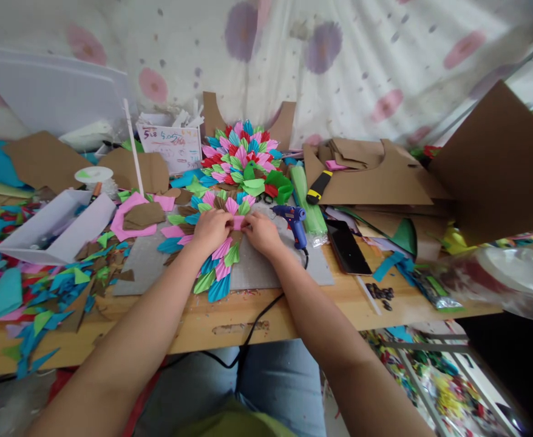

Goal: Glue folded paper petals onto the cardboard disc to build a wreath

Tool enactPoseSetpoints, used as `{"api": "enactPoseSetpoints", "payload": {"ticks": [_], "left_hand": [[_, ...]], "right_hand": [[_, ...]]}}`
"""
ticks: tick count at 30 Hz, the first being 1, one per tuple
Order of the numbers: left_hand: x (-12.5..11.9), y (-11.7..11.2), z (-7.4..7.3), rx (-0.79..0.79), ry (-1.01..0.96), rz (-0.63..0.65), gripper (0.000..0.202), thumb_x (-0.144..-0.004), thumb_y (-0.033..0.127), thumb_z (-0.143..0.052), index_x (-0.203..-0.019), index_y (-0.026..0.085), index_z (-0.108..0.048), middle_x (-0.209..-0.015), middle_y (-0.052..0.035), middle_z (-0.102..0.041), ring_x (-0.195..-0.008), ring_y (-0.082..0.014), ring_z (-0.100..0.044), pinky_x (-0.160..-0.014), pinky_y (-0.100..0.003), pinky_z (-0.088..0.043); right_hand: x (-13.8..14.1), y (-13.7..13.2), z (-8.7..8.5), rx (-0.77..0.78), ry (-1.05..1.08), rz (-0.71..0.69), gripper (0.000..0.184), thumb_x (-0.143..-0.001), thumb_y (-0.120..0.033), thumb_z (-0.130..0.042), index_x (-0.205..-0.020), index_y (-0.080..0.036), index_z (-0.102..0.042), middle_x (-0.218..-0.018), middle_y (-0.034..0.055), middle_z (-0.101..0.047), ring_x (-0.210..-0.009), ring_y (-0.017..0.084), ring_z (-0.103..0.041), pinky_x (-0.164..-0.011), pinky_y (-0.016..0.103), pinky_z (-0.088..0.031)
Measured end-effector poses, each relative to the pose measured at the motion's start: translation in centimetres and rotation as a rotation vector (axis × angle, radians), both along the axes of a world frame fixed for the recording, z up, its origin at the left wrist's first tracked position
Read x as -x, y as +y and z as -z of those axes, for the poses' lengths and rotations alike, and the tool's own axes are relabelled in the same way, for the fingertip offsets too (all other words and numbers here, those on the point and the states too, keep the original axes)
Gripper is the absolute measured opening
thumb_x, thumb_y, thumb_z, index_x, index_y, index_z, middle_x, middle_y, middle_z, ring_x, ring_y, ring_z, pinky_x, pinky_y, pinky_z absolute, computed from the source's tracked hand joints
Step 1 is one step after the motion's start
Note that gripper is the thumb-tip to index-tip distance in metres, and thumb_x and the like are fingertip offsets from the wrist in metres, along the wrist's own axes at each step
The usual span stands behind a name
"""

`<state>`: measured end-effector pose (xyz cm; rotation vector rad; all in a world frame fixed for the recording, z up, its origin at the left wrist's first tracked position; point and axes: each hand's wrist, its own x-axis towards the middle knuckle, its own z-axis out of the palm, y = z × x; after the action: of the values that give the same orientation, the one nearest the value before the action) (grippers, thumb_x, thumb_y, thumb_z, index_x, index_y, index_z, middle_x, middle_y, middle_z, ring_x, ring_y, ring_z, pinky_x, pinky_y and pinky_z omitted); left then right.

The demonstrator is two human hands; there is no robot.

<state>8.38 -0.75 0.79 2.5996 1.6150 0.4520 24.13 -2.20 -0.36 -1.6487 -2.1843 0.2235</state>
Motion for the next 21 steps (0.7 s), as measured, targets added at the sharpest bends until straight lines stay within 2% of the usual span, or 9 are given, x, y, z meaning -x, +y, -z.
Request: {"api": "enactPoseSetpoints", "payload": {"ticks": [4, 8, 14, 21], "left_hand": [[-0.11, -0.12, -0.26, -0.014, 0.033, -0.005, 0.018, -0.075, 0.018, -0.053, -0.083, 0.020, -0.068, -0.088, -0.0073, -0.067, -0.091, -0.0249, -0.058, -0.081, -0.037, -0.043], [-0.26, -0.25, -0.40, -0.010, 0.019, -0.047, 0.019, -0.075, 0.017, -0.053, -0.087, 0.019, -0.068, -0.091, -0.0073, -0.069, -0.092, -0.0251, -0.058, -0.082, -0.037, -0.043], [-0.32, -0.05, -0.16, 0.012, 0.021, -0.087, 0.016, -0.077, 0.021, -0.054, -0.085, 0.020, -0.068, -0.091, -0.0078, -0.068, -0.092, -0.0258, -0.058, -0.081, -0.037, -0.044], [-0.35, 0.07, -0.10, -0.022, 0.014, -0.036, 0.016, -0.077, 0.017, -0.052, -0.081, 0.018, -0.067, -0.088, -0.0084, -0.068, -0.089, -0.0255, -0.058, -0.080, -0.037, -0.044]], "right_hand": [[0.03, -0.11, -0.30, 0.036, -0.047, 0.001, 0.018, -0.085, -0.018, -0.051, -0.092, -0.020, -0.066, -0.095, 0.0066, -0.067, -0.093, 0.019, -0.058, -0.079, 0.028, -0.041], [0.10, -0.11, -0.52, 0.067, -0.057, 0.030, 0.020, -0.085, -0.022, -0.052, -0.101, -0.019, -0.064, -0.098, 0.0062, -0.068, -0.093, 0.019, -0.059, -0.078, 0.027, -0.041], [0.32, -0.01, -0.63, 0.084, -0.066, 0.047, 0.018, -0.085, -0.021, -0.052, -0.095, -0.019, -0.067, -0.099, 0.0072, -0.067, -0.095, 0.019, -0.057, -0.079, 0.028, -0.041], [0.31, -0.24, -0.77, 0.027, -0.081, 0.014, 0.019, -0.086, -0.019, -0.049, -0.091, -0.020, -0.068, -0.097, 0.0053, -0.066, -0.096, 0.019, -0.057, -0.079, 0.026, -0.041]]}}
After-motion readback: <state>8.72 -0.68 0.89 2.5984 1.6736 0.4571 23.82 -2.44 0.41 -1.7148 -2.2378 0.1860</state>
